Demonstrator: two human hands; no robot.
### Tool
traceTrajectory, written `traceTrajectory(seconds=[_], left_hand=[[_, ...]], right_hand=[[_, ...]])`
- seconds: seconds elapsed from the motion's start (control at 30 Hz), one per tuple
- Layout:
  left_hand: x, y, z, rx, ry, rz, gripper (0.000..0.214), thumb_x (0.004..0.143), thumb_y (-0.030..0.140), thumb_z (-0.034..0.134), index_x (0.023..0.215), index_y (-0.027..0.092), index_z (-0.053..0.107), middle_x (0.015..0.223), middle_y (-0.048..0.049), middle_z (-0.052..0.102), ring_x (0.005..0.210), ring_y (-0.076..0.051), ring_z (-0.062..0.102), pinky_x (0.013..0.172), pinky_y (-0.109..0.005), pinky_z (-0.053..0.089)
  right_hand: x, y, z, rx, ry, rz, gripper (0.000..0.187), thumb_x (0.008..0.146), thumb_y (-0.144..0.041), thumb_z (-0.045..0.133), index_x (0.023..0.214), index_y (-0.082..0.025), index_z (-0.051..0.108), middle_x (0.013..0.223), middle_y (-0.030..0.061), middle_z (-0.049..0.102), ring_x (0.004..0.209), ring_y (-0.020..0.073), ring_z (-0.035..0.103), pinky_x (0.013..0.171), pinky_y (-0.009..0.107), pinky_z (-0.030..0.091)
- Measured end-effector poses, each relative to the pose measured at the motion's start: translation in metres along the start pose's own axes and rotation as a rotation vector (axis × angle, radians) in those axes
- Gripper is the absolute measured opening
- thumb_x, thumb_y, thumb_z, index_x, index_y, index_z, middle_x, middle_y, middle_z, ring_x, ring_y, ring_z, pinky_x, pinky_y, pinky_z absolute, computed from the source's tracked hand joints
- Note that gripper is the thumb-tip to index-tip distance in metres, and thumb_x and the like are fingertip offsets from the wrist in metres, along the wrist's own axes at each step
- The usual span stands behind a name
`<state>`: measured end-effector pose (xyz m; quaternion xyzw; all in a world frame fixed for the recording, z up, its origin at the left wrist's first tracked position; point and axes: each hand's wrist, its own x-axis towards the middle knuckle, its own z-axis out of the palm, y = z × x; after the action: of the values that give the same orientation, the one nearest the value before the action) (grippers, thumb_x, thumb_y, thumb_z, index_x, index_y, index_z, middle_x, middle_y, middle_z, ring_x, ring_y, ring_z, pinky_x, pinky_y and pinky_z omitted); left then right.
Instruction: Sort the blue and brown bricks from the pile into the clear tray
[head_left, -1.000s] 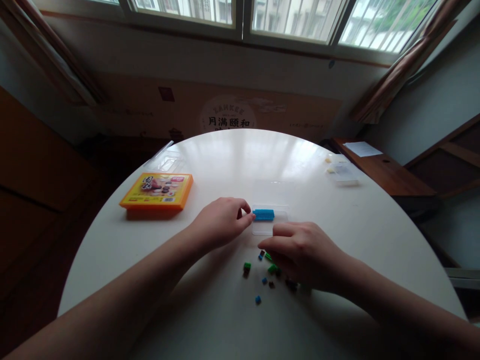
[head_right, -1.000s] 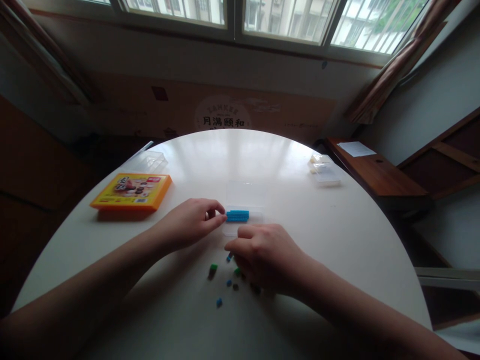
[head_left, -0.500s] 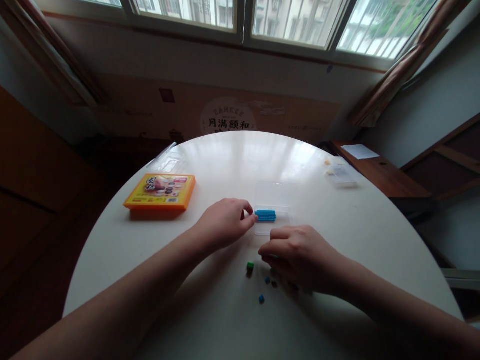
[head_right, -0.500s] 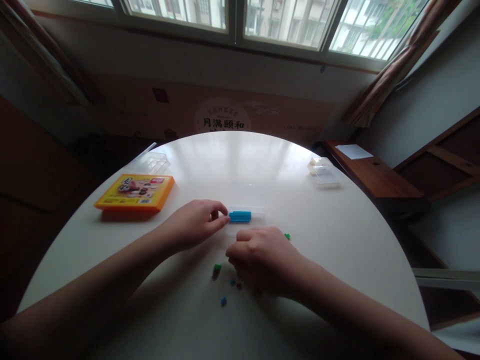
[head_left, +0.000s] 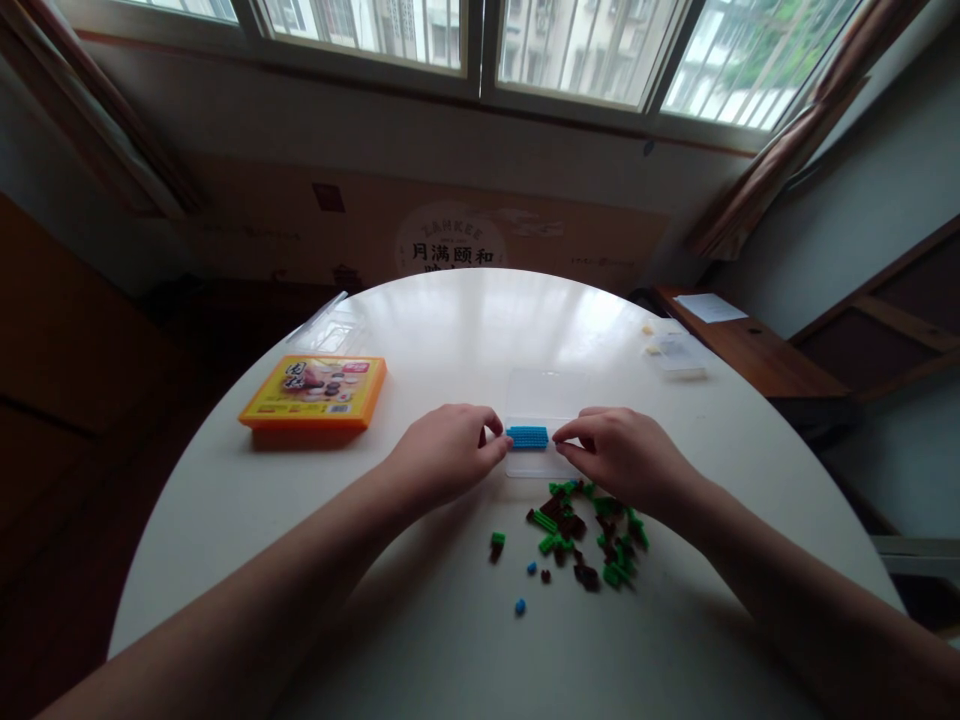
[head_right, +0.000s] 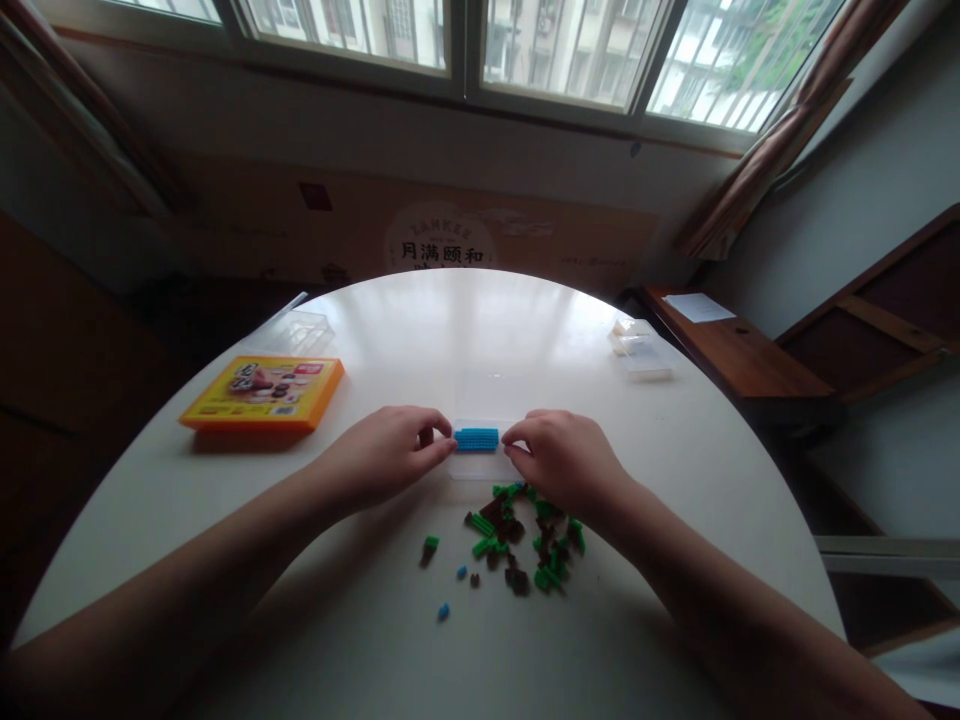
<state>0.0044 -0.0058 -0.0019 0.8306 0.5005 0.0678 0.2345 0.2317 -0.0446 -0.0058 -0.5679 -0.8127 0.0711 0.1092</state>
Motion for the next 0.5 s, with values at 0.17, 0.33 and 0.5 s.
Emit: traceTrajectory(seconds=[0.17,0.33,0.5], left_hand=[[-0.0005,0.0005,-0.0009,-0.004,-0.008,-0.002,0.037,0.086,0.051,0.049,0.099,0.024,0.072,0.092,-0.0050,0.073,0.084,-0.024,0.065,0.065,-0.030,0.045],[-0.0004,0.0013,-0.0012,-0.007,-0.012,-0.002,0.037,0.086,0.051,0.049,0.100,0.024,0.072,0.092,-0.0049,0.073,0.084,-0.024,0.065,0.065,-0.030,0.045],[-0.0003,0.0013,-0.0005,-0.005,-0.010,-0.006,0.038,0.086,0.050,0.049,0.100,0.023,0.072,0.092,-0.0058,0.073,0.084,-0.024,0.066,0.064,-0.030,0.046]], right_hand=[[0.0001,-0.0012,-0.0025,-0.022,-0.015,0.015,0.017,0.085,-0.027,0.061,0.092,-0.030,0.077,0.080,-0.0016,0.071,0.067,0.0132,0.061,0.060,0.026,0.039],[-0.0022,-0.0001,-0.0041,-0.040,-0.015,0.022,0.017,0.086,-0.031,0.061,0.093,-0.031,0.076,0.082,-0.0026,0.071,0.068,0.0130,0.062,0.059,0.026,0.040],[-0.0011,0.0013,-0.0025,-0.046,-0.052,0.023,0.018,0.086,-0.032,0.059,0.089,-0.029,0.077,0.086,-0.0010,0.073,0.074,0.0154,0.065,0.061,0.027,0.042]])
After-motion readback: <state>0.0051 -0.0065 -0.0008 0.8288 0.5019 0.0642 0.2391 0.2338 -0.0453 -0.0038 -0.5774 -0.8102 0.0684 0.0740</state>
